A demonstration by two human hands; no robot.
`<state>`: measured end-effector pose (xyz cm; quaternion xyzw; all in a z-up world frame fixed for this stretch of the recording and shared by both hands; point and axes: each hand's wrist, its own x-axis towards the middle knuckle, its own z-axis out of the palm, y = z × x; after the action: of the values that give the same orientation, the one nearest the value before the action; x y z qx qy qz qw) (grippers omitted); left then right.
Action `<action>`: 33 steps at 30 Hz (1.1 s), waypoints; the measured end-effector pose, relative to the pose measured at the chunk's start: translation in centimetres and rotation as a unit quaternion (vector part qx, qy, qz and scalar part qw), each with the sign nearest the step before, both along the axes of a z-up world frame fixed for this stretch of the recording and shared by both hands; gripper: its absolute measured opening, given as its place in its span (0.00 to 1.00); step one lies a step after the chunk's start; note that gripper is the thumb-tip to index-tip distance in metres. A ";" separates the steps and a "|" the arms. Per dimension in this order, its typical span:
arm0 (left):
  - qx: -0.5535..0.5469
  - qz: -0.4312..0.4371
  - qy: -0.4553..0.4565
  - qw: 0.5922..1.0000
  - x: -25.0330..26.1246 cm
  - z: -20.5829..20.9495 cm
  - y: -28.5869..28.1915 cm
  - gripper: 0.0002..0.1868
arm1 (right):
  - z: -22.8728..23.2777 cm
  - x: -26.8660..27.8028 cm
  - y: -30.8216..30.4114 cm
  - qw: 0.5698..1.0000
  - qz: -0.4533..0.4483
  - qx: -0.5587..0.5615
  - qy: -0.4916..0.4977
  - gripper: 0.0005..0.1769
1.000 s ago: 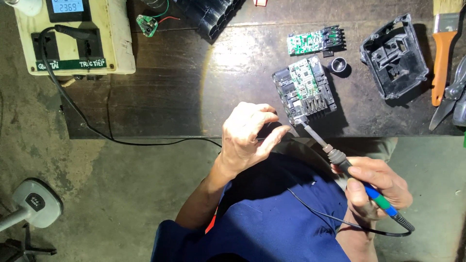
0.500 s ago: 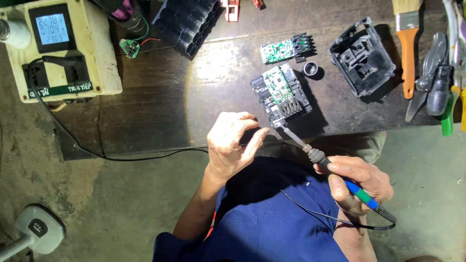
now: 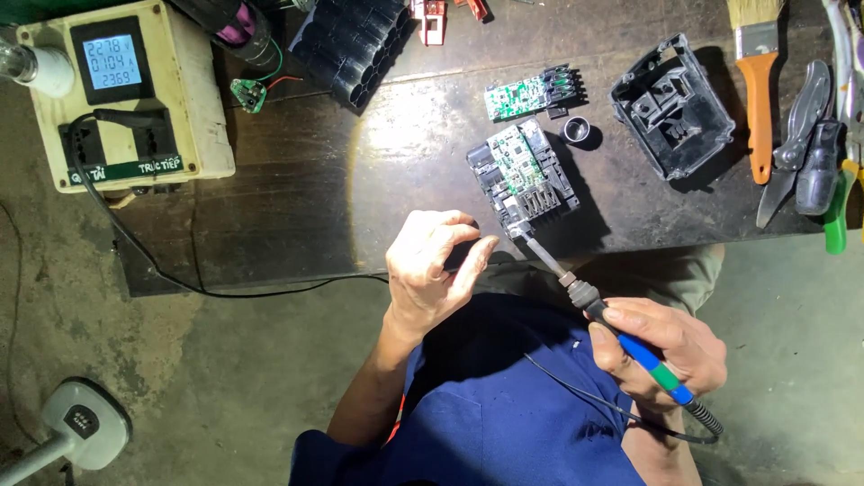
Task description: The person holds a small electronic circuit board and uses a soldering iron to apply heat to various connection points. They manipulate the board with their left hand while applying the soldering iron with their right hand, occasionally using a screwdriver to assist with the components.
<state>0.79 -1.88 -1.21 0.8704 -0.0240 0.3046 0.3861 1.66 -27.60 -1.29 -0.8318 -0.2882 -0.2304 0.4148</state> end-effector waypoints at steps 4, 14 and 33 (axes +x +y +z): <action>-0.002 0.001 -0.013 1.000 0.0 -0.1 0.0 0.10 | 1.3 0.3 1.3 0.989 0.072 0.109 0.070 0.10; -0.011 0.000 -0.006 1.000 0.0 0.1 0.1 0.09 | 1.7 0.3 0.6 0.991 0.112 0.051 0.051 0.12; -0.011 -0.006 -0.016 1.000 0.0 0.0 0.2 0.08 | 1.7 -0.7 1.5 0.992 0.034 0.085 0.090 0.12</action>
<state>0.80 -1.68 -1.25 0.8608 -0.0322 0.3166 0.3971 0.95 -26.12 0.43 -0.8005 -0.2570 -0.1638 0.5160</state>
